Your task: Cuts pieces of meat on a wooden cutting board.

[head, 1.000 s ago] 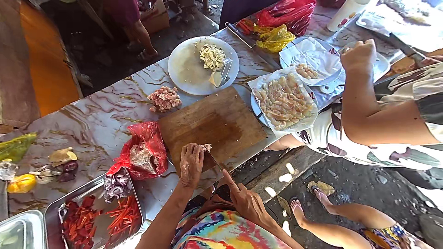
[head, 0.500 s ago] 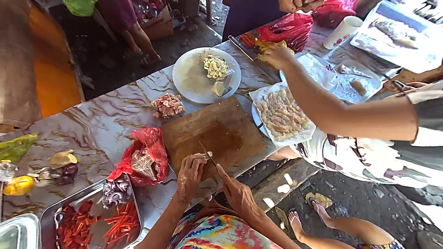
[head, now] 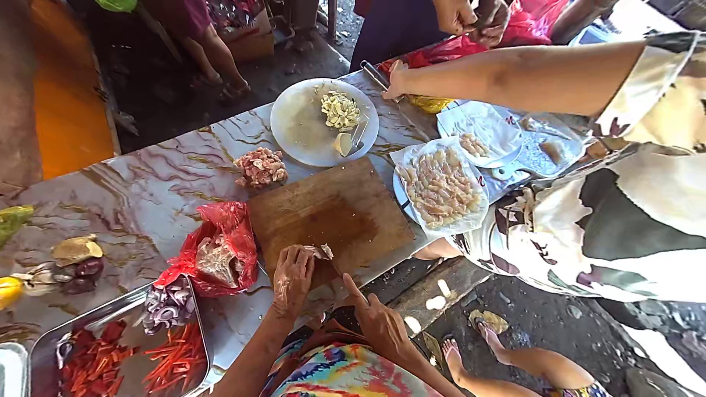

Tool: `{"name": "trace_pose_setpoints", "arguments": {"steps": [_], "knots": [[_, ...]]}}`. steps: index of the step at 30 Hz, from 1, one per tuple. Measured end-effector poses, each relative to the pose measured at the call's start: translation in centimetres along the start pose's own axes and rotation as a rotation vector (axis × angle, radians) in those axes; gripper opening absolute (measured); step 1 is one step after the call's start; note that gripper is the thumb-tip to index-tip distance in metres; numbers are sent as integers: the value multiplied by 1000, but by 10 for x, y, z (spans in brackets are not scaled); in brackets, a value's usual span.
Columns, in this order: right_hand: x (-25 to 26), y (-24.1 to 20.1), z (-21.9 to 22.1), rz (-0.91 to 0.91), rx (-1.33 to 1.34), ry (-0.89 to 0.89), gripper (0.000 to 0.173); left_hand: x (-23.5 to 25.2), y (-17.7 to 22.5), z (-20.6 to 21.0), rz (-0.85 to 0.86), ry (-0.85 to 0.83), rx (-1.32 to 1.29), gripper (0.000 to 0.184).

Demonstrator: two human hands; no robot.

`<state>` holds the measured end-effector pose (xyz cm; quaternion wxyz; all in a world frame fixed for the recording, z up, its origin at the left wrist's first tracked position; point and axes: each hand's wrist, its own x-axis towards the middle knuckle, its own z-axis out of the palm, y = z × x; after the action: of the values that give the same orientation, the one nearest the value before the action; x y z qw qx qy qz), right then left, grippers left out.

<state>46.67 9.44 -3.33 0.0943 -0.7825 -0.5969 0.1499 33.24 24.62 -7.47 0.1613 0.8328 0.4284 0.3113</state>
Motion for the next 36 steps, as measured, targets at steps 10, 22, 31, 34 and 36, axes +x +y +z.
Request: {"name": "trace_pose_setpoints", "arguments": {"steps": [10, 22, 31, 34, 36], "knots": [[16, 20, -4, -83, 287, 262, 50, -14, -1, 0, 68, 54, 13, 16], [37, -12, 6, -34, 109, -13, 55, 2, 4, 4, 48, -35, 107, 18], [-9, 15, -1, -83, -58, 55, 54, 4, 0, 3, -5, -4, 83, 15], [7, 14, 6, -85, 38, 120, 52, 0, 0, 5, 29, 45, 114, 18], [22, 12, 4, -40, 175, 126, 52, -4, 2, 2, 34, 23, 93, 20]]}}
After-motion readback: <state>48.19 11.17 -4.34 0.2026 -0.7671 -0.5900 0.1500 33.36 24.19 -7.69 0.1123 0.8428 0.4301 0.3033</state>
